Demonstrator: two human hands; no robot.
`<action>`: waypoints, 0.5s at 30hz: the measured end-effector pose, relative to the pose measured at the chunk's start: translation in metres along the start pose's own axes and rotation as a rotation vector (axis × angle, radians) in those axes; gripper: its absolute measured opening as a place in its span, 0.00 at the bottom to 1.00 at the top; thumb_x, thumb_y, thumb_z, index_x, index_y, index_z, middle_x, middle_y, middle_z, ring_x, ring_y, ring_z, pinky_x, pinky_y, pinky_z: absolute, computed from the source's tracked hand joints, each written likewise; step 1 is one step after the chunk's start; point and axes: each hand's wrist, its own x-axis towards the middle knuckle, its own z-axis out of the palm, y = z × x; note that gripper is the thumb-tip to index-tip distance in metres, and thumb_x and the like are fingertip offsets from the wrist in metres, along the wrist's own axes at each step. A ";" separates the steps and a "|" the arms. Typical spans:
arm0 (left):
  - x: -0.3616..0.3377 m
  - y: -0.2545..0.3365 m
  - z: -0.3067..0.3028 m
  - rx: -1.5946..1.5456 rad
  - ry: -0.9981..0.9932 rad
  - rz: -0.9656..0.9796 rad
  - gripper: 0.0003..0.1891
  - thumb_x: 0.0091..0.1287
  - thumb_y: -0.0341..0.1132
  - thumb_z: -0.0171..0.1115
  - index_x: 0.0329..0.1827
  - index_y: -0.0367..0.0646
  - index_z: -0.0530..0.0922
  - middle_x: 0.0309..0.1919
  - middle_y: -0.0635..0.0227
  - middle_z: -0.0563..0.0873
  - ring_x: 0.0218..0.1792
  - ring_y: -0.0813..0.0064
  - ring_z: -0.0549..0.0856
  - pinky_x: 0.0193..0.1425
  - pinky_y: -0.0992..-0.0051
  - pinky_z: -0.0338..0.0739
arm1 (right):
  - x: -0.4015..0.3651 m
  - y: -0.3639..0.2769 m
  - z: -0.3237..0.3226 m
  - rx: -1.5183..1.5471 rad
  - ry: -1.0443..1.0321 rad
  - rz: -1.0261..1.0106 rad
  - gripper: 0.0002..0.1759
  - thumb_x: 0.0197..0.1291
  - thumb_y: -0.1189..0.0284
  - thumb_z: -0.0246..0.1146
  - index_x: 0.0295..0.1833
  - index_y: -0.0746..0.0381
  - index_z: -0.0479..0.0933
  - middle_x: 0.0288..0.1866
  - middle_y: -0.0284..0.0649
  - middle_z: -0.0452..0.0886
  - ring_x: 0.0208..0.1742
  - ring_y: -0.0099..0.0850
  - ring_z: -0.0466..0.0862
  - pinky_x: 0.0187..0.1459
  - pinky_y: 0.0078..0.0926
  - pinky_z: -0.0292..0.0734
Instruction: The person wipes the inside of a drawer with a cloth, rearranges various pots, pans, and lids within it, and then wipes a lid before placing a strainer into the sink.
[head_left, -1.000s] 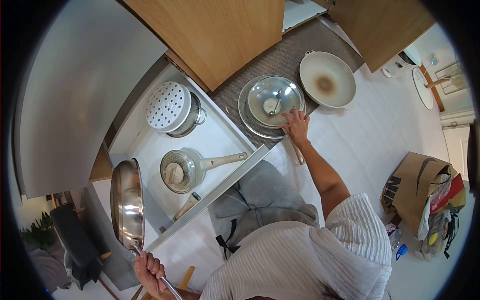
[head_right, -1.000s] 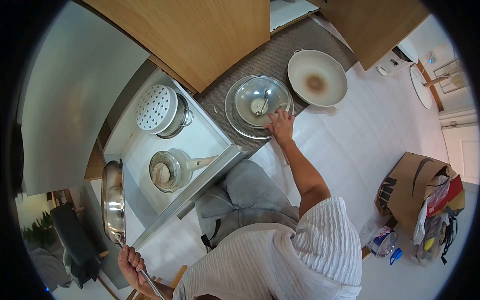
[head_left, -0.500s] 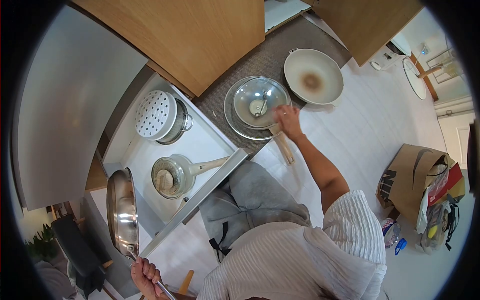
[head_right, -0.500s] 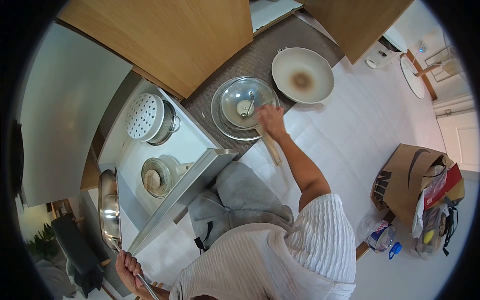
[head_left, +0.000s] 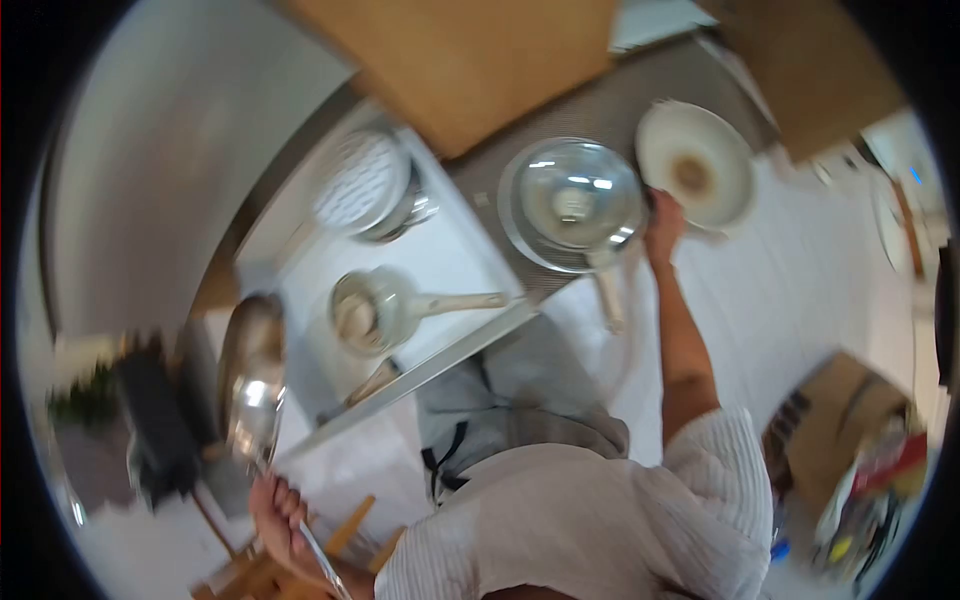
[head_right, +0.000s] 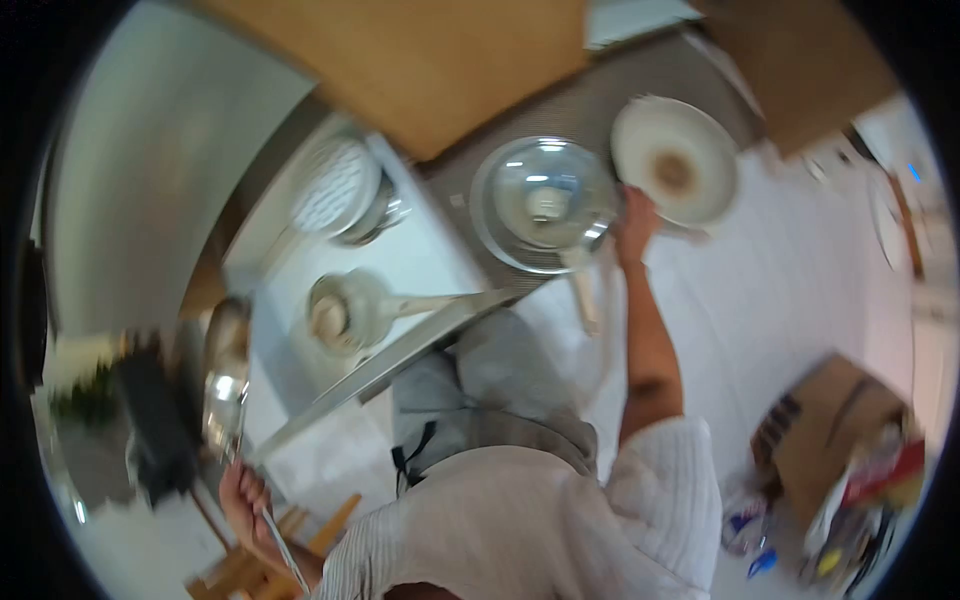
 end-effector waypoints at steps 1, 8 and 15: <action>-0.001 0.001 0.005 -0.022 0.081 -0.006 0.10 0.66 0.34 0.50 0.25 0.48 0.64 0.14 0.82 0.59 0.11 0.92 0.56 0.08 0.90 0.48 | -0.006 0.000 0.005 0.077 -0.062 0.030 0.28 0.40 0.77 0.53 0.54 0.61 0.69 0.54 0.43 0.71 0.58 0.40 0.67 0.58 0.39 0.57; 0.001 0.004 0.034 0.103 0.016 0.091 0.10 0.62 0.30 0.56 0.26 0.45 0.64 0.13 0.80 0.60 0.12 0.92 0.57 0.11 0.89 0.50 | -0.030 0.047 0.000 -0.574 -0.316 0.187 0.36 0.45 0.76 0.59 0.63 0.42 0.61 0.62 0.31 0.67 0.63 0.32 0.63 0.58 0.44 0.58; 0.020 0.018 0.042 0.200 0.008 0.088 0.13 0.63 0.31 0.55 0.21 0.48 0.62 0.13 0.81 0.60 0.10 0.91 0.56 0.10 0.88 0.48 | -0.011 0.072 -0.002 -0.589 -0.456 0.148 0.23 0.54 0.66 0.56 0.58 0.44 0.67 0.53 0.31 0.72 0.57 0.32 0.68 0.53 0.49 0.59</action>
